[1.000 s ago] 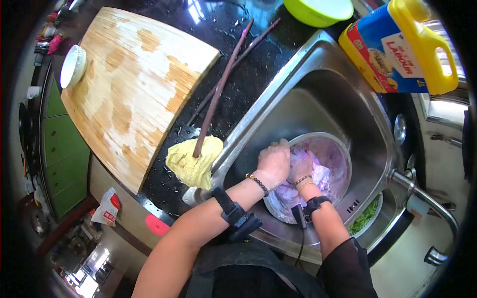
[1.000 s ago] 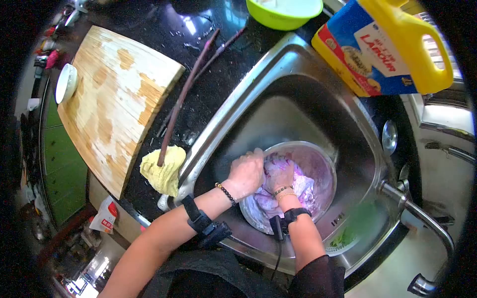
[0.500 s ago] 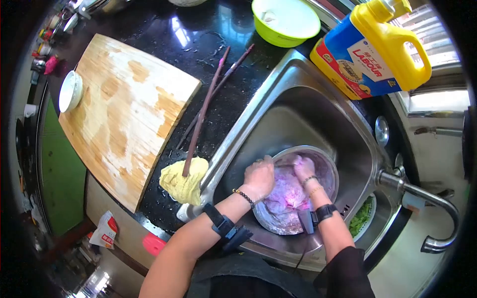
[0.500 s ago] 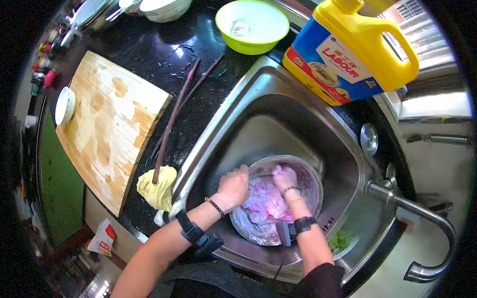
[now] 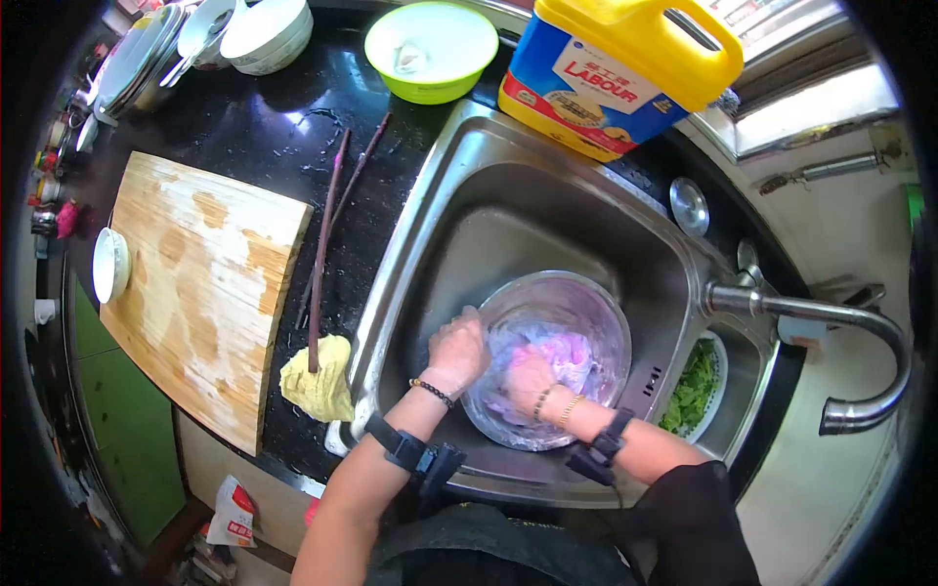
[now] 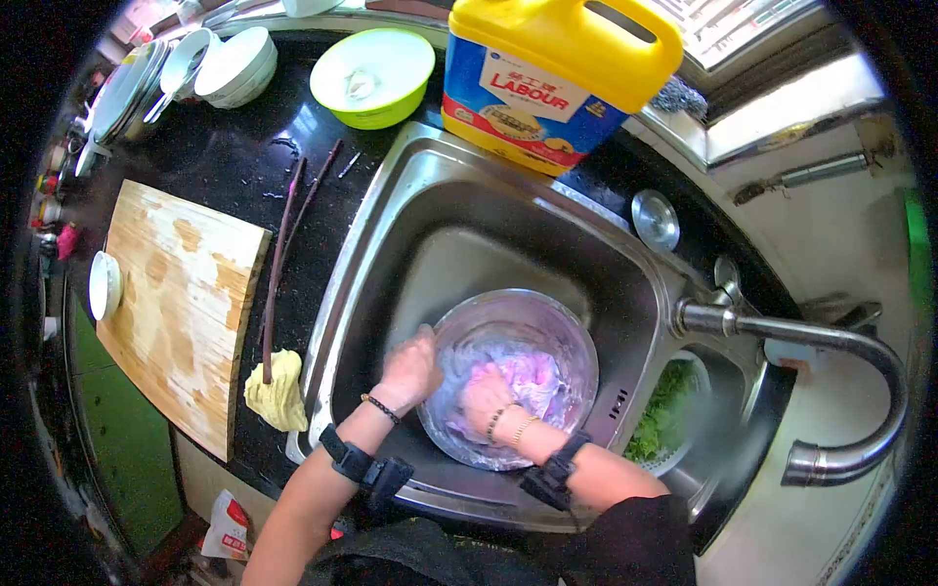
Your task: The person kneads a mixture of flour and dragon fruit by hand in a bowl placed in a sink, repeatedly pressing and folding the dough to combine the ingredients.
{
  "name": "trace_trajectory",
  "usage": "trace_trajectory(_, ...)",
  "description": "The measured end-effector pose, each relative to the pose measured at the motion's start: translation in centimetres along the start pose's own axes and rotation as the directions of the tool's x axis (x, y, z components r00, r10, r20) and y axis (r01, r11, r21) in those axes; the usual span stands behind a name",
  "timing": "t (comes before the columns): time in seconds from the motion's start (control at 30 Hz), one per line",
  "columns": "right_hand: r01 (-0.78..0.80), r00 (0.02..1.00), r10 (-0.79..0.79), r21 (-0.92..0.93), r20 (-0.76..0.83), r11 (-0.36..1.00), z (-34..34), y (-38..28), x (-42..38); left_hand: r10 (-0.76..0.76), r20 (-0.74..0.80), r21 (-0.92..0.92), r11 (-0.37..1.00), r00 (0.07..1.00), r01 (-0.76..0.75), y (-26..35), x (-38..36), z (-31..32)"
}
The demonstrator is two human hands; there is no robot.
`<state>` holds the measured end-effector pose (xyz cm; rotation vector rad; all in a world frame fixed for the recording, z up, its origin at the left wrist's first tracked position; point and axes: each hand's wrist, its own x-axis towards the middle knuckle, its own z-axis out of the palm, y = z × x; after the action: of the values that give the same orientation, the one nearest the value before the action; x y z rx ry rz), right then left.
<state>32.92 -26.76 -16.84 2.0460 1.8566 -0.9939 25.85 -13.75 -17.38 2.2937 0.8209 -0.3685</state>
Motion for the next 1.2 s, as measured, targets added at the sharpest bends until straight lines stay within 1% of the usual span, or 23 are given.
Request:
trace_trajectory(0.13,-0.013,0.999,0.018,0.094,-0.049,0.995,-0.6,1.1,-7.0,0.011,0.015,-0.001,1.000,1.000,-0.011,-0.1,0.1,0.2)
trace_trajectory(0.17,0.047,0.954,-0.008,0.121,-0.300,0.992,0.4,1.3,-8.5,0.014,0.018,-0.007,1.000,1.000,-0.014,-0.1,0.1,0.3)
trace_trajectory(0.2,0.112,0.846,-0.025,0.132,-0.533,0.985,1.3,1.3,-9.3,0.001,0.020,-0.004,1.000,1.000,-0.001,-0.1,0.2,0.4)
trace_trajectory(0.3,0.015,0.806,0.008,0.034,-0.592,0.999,3.9,1.8,-8.6,-0.010,0.006,-0.010,1.000,1.000,0.010,0.0,0.1,0.5)
trace_trajectory(0.33,0.016,0.808,0.008,0.036,-0.590,0.999,4.1,2.1,-8.5,-0.009,-0.009,-0.013,1.000,1.000,0.009,0.0,0.0,0.5)
trace_trajectory(0.4,0.191,0.806,-0.191,-0.059,-0.561,0.980,4.2,2.8,-7.9,-0.019,0.001,-0.017,1.000,1.000,0.019,0.1,0.1,0.4)
trace_trajectory(0.43,0.197,0.808,-0.194,-0.054,-0.556,0.979,6.4,3.6,-7.3,-0.028,0.012,-0.024,0.999,1.000,0.028,0.1,0.1,0.4)
trace_trajectory(0.47,0.194,0.900,-0.005,0.389,-0.436,0.900,10.1,4.7,-6.6,-0.035,0.022,-0.026,0.999,0.999,0.036,0.0,0.1,0.4)
trace_trajectory(0.5,0.103,0.966,0.115,0.752,-0.232,0.651,10.9,4.7,-6.0,-0.029,0.002,-0.050,0.998,1.000,0.029,0.1,0.0,0.4)
trace_trajectory(0.53,0.114,0.976,-0.015,0.452,-0.217,0.885,11.3,5.1,-5.2,-0.023,-0.017,-0.071,0.997,1.000,0.022,0.1,0.0,0.4)
trace_trajectory(0.57,0.112,0.978,-0.015,0.460,-0.209,0.881,10.7,4.9,-4.5,-0.029,-0.006,-0.072,0.997,1.000,0.028,0.1,-0.1,0.3)
trace_trajectory(0.63,0.069,0.983,-0.054,0.081,-0.178,0.994,9.5,4.4,-3.3,-0.023,-0.004,-0.095,0.995,1.000,0.023,0.2,-0.1,0.2)
trace_trajectory(0.67,0.112,0.980,-0.129,-0.120,-0.154,0.987,8.1,4.2,-2.7,-0.026,0.007,-0.095,0.995,1.000,0.026,0.2,-0.1,0.2)
trace_trajectory(0.7,0.113,0.980,-0.129,-0.112,-0.149,0.987,7.4,4.0,-2.0,-0.038,-0.002,-0.090,0.995,0.999,0.038,0.3,-0.1,0.2)
trace_trajectory(0.77,0.150,0.937,-0.164,-0.067,-0.310,0.986,6.8,3.7,-0.9,-0.057,-0.004,-0.082,0.995,0.998,0.057,0.4,-0.1,0.1)
trace_trajectory(0.8,0.120,0.936,-0.132,-0.056,-0.327,0.991,7.3,3.9,-0.2,-0.052,0.001,-0.084,0.995,0.999,0.052,0.4,-0.1,-0.1)
trace_trajectory(0.87,0.088,0.951,-0.103,-0.064,-0.290,0.994,6.7,3.8,0.8,-0.058,0.010,-0.084,0.995,0.998,0.059,0.3,-0.1,0.1)
trace_trajectory(0.93,0.025,0.972,-0.038,-0.059,-0.234,0.998,5.6,3.6,1.9,-0.036,-0.082,-0.120,0.992,0.996,0.026,0.2,-0.1,0.5)
trace_trajectory(0.97,0.035,0.971,-0.047,-0.057,-0.232,0.998,5.6,3.7,2.4,-0.046,-0.083,-0.119,0.992,0.996,0.036,0.2,0.0,0.5)
trace_trajectory(1.03,-0.002,0.938,-0.008,-0.030,-0.346,1.000,5.9,3.8,3.3,-0.055,-0.067,-0.136,0.990,0.996,0.046,0.3,0.0,0.3)
trace_trajectory(1.13,-0.037,0.911,0.026,-0.018,-0.412,0.999,5.3,3.8,4.5,-0.052,-0.081,-0.128,0.991,0.995,0.042,0.3,0.0,0.4)
trace_trajectory(1.17,-0.030,0.906,0.016,-0.026,-0.423,0.999,4.9,3.8,4.9,-0.055,-0.096,-0.124,0.991,0.994,0.042,0.3,0.1,0.2)
trace_trajectory(1.2,-0.068,0.930,0.067,0.011,-0.362,0.998,4.6,3.7,5.2,-0.048,-0.053,-0.076,0.996,0.997,0.044,0.3,0.1,0.0)
